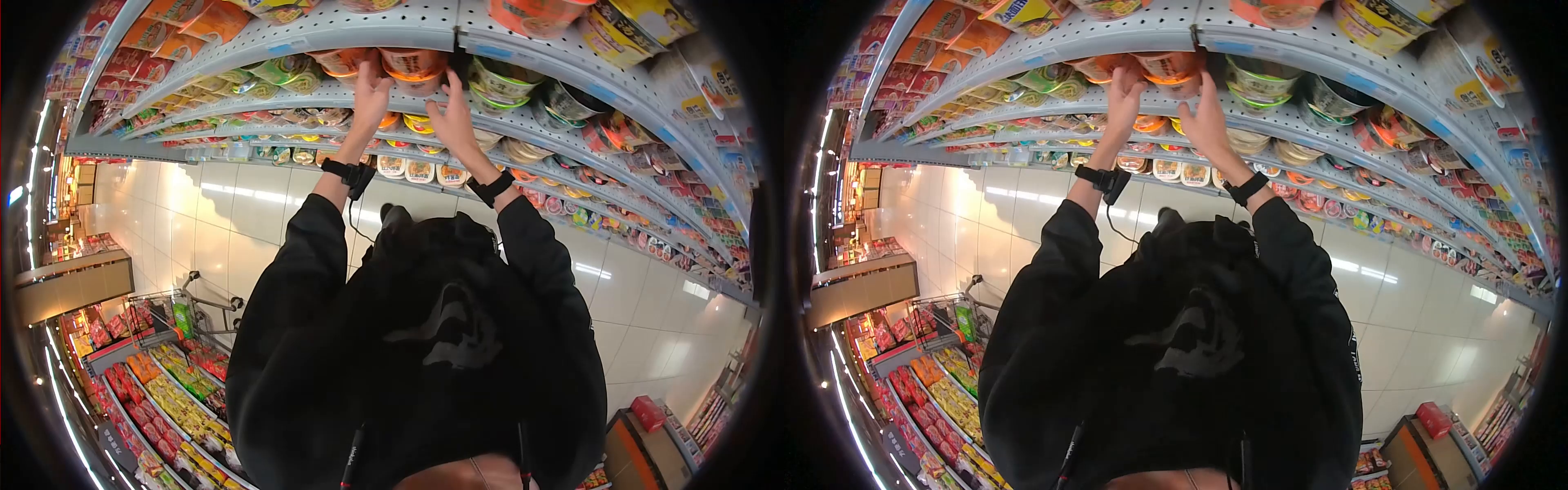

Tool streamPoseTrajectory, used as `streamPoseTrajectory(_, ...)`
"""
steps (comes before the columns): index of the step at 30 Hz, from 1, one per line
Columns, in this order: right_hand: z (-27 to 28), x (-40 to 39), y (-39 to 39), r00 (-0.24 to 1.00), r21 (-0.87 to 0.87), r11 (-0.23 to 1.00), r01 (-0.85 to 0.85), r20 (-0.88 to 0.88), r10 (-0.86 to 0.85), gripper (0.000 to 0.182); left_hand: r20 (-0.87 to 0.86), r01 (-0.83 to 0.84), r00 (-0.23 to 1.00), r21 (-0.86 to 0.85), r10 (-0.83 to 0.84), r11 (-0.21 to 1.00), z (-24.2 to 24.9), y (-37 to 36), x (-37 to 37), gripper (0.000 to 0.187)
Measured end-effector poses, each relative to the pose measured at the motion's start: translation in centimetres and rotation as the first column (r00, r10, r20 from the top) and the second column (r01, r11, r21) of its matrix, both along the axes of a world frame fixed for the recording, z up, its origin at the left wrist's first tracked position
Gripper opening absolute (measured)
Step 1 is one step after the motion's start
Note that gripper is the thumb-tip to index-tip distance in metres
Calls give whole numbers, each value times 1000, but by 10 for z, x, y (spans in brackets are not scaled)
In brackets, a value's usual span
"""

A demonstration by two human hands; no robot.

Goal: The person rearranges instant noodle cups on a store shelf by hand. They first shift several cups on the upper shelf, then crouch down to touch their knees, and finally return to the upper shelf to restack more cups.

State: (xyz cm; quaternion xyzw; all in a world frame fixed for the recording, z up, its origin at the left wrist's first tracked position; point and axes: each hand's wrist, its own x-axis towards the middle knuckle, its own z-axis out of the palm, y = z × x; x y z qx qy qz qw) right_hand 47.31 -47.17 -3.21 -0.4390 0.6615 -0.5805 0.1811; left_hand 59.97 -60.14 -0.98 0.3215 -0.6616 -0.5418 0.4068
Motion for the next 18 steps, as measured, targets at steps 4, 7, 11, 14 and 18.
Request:
streamPoseTrajectory(4,9,0,-21,994,-22,998,56,-97,-58,80,27,141,990,-14,-141,990,-16,-31,-4,38)
streamPoseTrajectory(7,3,-2,-36,981,-11,991,135,-139,-135,81,-18,213,977,-23,-214,977,-13,-40,-16,54)
streamPoseTrajectory(11,12,3,-44,987,47,986,162,-5,-162,82,19,257,966,-63,-257,964,-29,-59,-15,56)
streamPoseTrajectory(14,-6,0,-51,977,7,978,207,-58,-206,83,13,271,963,-112,-271,956,-24,-63,-14,51)
streamPoseTrajectory(18,-19,-5,-53,979,29,979,201,-40,-200,82,132,294,952,-133,-277,946,-19,-65,-9,48)
